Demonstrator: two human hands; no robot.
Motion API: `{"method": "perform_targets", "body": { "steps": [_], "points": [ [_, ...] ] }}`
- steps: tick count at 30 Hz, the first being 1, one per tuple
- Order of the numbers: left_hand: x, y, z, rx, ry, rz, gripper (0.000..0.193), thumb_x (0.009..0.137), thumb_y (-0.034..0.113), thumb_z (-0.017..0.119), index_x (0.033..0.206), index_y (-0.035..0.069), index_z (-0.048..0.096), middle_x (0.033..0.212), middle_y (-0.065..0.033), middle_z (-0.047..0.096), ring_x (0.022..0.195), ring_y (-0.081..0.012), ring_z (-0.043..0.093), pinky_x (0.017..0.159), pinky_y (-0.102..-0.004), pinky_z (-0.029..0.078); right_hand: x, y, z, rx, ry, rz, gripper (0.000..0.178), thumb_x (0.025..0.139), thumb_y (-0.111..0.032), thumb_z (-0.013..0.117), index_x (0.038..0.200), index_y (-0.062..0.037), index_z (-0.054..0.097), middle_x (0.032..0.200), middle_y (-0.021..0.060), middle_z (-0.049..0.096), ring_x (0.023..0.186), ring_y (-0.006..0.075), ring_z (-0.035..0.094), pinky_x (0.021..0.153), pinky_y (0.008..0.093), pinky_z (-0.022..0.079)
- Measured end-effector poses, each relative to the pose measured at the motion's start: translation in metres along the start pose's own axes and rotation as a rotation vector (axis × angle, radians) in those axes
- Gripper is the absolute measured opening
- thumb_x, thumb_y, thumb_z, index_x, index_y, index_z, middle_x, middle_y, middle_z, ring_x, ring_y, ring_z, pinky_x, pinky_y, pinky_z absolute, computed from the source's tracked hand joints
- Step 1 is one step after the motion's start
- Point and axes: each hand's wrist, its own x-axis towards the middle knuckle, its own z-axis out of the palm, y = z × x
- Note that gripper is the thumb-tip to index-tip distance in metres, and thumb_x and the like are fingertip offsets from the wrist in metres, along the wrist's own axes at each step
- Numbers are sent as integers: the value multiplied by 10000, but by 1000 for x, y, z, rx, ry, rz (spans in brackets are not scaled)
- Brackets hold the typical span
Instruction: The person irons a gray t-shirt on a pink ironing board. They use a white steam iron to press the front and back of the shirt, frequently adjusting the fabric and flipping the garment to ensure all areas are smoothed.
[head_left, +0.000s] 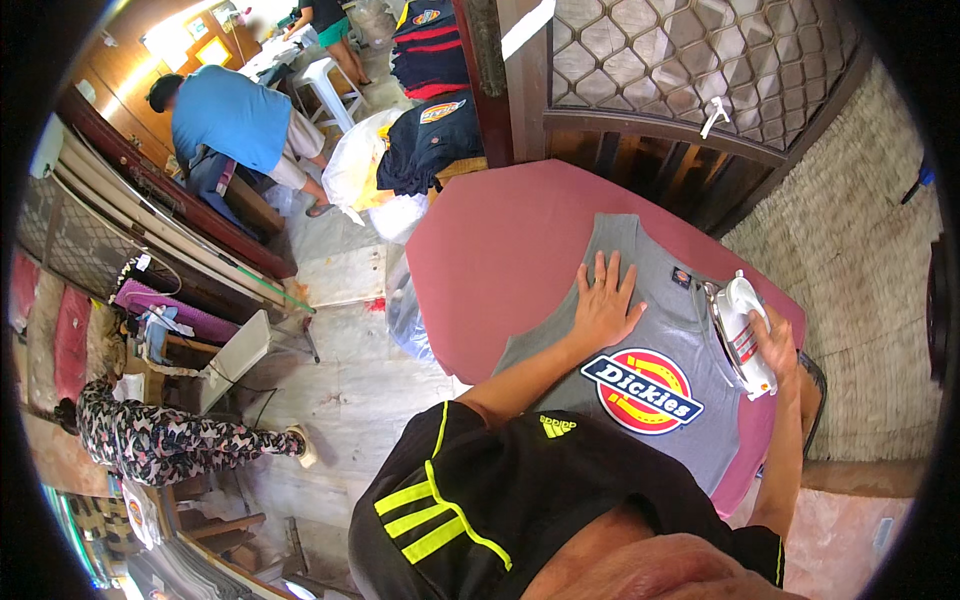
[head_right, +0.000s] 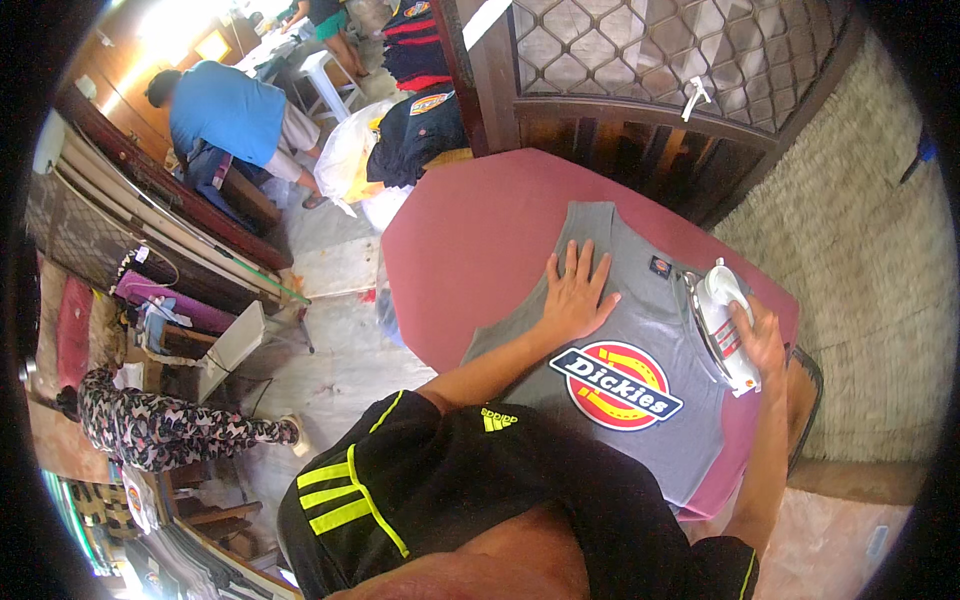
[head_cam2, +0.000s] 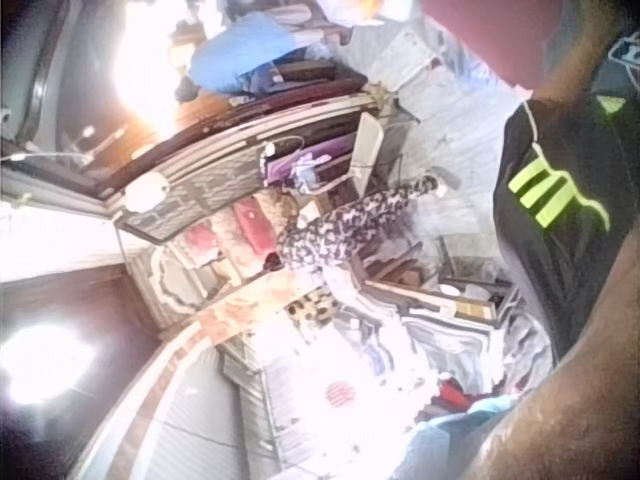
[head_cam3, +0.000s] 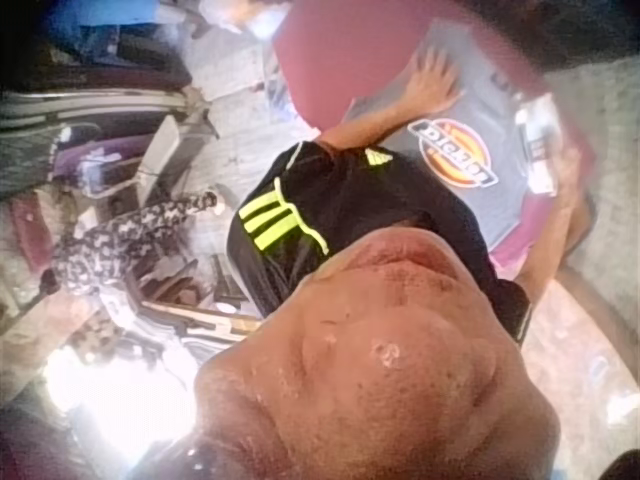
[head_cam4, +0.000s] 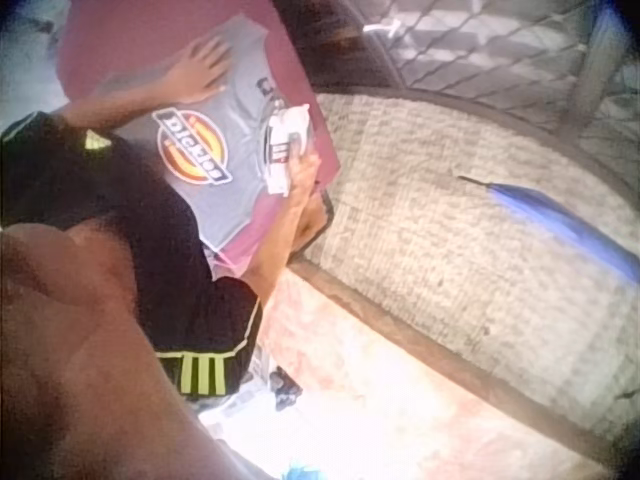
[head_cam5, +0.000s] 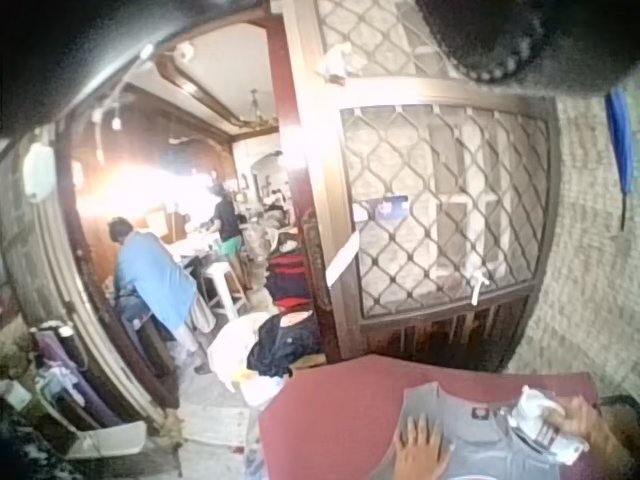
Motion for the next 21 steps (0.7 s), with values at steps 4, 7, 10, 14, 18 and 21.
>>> {"method": "perform_targets", "body": {
  "steps": [4,7,10,14,18,21],
  "points": [
    [-1,2,1,-3,11,-1,705,941,521,560,1481,80,457,1583,-261,315,1473,-477,252,1133,-683,157,1,-1,-1,-5,-2,-16,396,1004,-346,569,1030,42,639,711,133,589,665,172,535,631,400,462],
    [1,3,1,0,19,4,704,942,523,557,1480,79,460,1584,-261,314,1473,-477,252,1134,-681,159,1,4,1,5,23,-53,403,1005,-350,565,1035,45,638,709,131,587,669,168,529,633,397,463],
    [0,1,-1,-5,7,-5,708,945,525,554,1486,80,456,1584,-259,316,1477,-474,243,1142,-679,148,3,3,1,-11,26,-21,414,1006,-360,567,1056,44,642,720,122,599,685,163,537,646,387,470],
    [-1,1,-1,-11,-14,-21,714,944,531,553,1490,81,453,1584,-258,315,1481,-472,234,1147,-677,141,3,-3,4,12,33,28,429,1007,-375,570,1078,40,649,741,102,611,711,159,548,662,371,477],
    [1,3,0,-7,-10,-15,717,945,533,550,1494,83,447,1586,-256,311,1485,-470,228,1148,-679,142,4,5,1,-24,19,44,480,994,-434,568,1093,28,658,790,202,655,734,244,621,736,423,501],
    [1,3,-1,1,-13,-12,720,946,532,547,1498,83,440,1588,-254,308,1487,-468,225,1149,-680,142,5,3,1,-41,21,45,489,996,-438,568,1091,33,653,787,206,654,732,253,624,734,423,500]
  ]
}}
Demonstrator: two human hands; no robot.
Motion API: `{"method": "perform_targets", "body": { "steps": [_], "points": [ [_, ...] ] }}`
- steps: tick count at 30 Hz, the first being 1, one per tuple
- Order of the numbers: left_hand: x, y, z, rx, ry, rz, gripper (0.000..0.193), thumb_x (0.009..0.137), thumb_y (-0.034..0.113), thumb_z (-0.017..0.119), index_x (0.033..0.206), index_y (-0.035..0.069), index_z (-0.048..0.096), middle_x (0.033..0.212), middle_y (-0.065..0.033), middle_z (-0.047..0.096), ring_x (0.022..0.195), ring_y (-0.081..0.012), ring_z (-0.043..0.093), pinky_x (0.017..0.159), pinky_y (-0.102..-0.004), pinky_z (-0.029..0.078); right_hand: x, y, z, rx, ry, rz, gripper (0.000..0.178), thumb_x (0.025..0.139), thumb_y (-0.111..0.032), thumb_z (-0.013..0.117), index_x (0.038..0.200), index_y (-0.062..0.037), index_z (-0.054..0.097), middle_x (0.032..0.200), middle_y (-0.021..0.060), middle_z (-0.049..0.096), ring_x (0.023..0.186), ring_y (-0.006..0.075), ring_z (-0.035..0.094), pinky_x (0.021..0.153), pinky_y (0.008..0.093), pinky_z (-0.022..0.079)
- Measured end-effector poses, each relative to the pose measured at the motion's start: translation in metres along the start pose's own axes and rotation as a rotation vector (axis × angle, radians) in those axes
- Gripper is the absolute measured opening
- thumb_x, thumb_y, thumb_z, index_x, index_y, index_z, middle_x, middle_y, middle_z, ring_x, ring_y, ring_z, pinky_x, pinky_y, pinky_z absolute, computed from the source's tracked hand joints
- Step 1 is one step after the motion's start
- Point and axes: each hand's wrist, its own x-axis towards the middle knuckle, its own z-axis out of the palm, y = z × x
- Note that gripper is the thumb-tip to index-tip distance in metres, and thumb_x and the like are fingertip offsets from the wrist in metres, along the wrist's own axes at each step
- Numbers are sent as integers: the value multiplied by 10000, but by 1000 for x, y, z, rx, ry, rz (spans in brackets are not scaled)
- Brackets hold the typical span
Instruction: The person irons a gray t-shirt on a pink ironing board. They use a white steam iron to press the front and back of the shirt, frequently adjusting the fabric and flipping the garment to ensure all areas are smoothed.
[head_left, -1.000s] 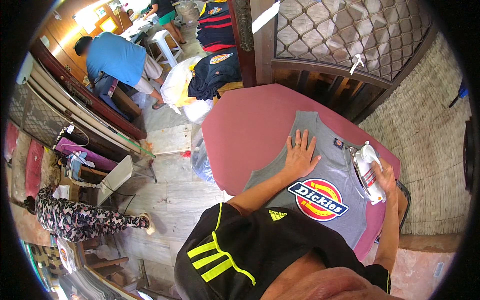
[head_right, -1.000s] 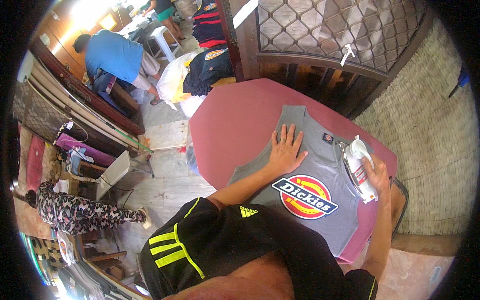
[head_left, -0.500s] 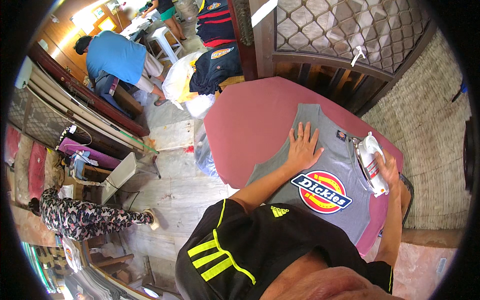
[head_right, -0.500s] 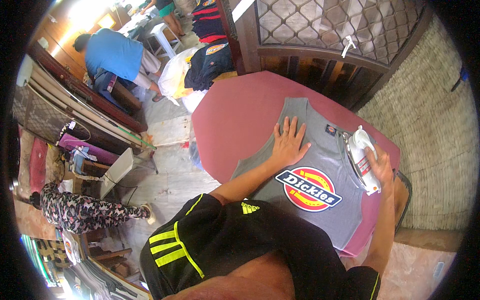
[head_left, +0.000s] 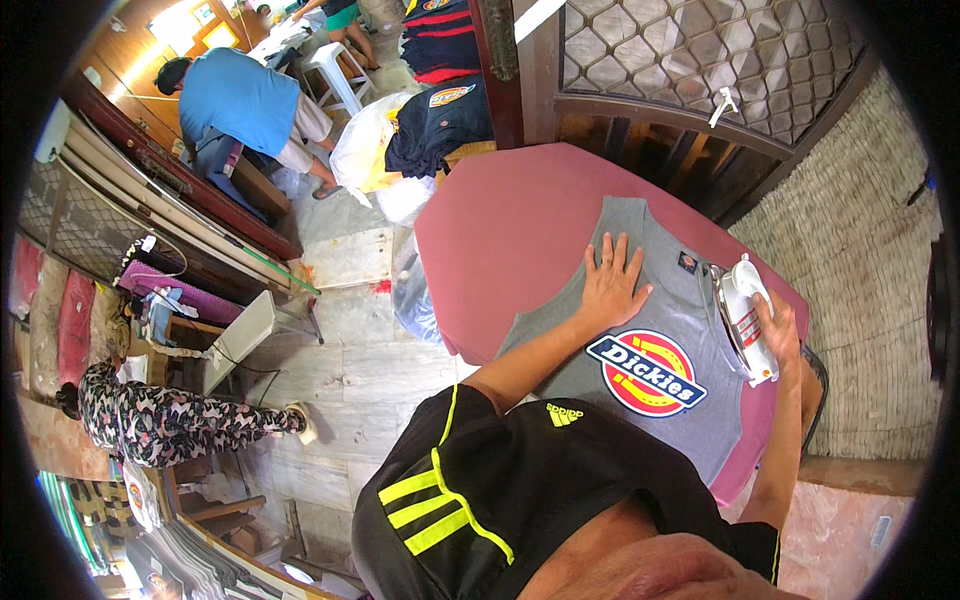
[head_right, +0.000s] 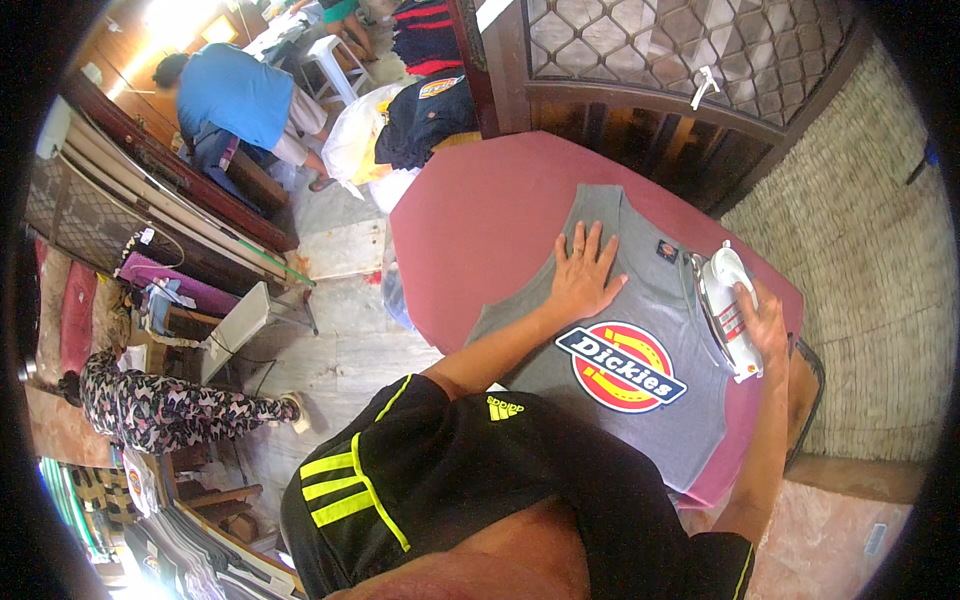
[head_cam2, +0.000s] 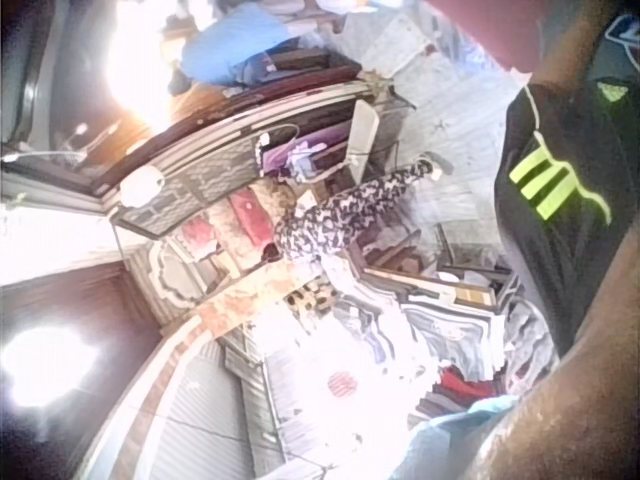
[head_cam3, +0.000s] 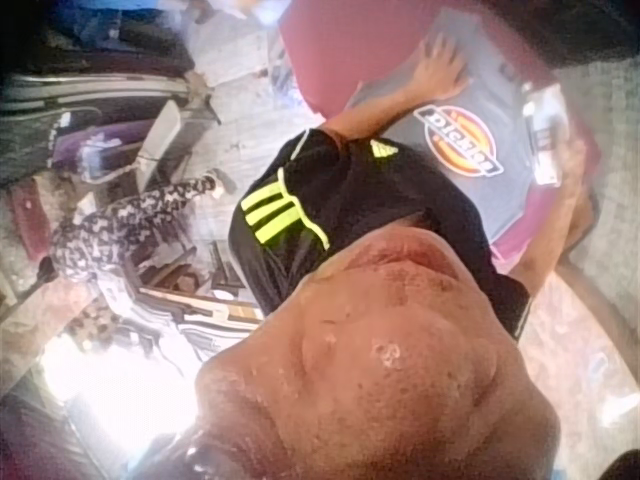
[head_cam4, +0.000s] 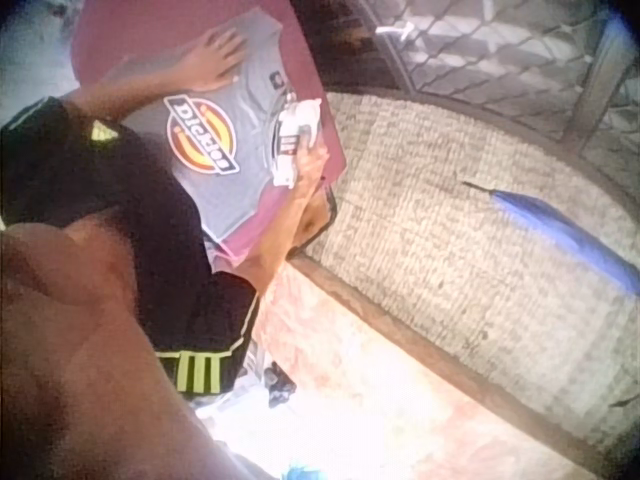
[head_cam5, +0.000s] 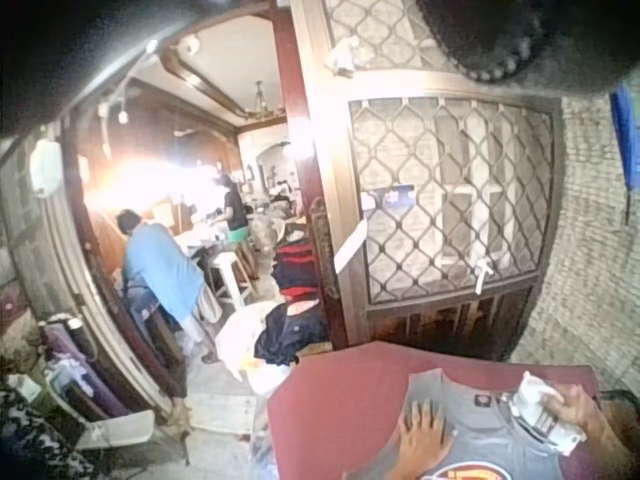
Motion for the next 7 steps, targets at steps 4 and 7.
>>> {"method": "perform_targets", "body": {
  "steps": [4,7],
  "points": [
    [-2,-1,0,4,-15,-14,721,944,531,551,1499,84,438,1587,-249,311,1491,-467,220,1152,-679,141,0,-7,1,-13,-17,28,493,1001,-437,565,1102,37,649,808,223,662,744,268,637,741,430,501],
    [-1,1,0,-4,-2,-18,723,936,532,565,1501,99,440,1592,-241,307,1501,-459,203,1157,-682,131,5,10,-2,-78,-66,38,555,991,-466,574,1297,-6,626,925,211,722,846,261,694,813,419,519]
  ]
}}
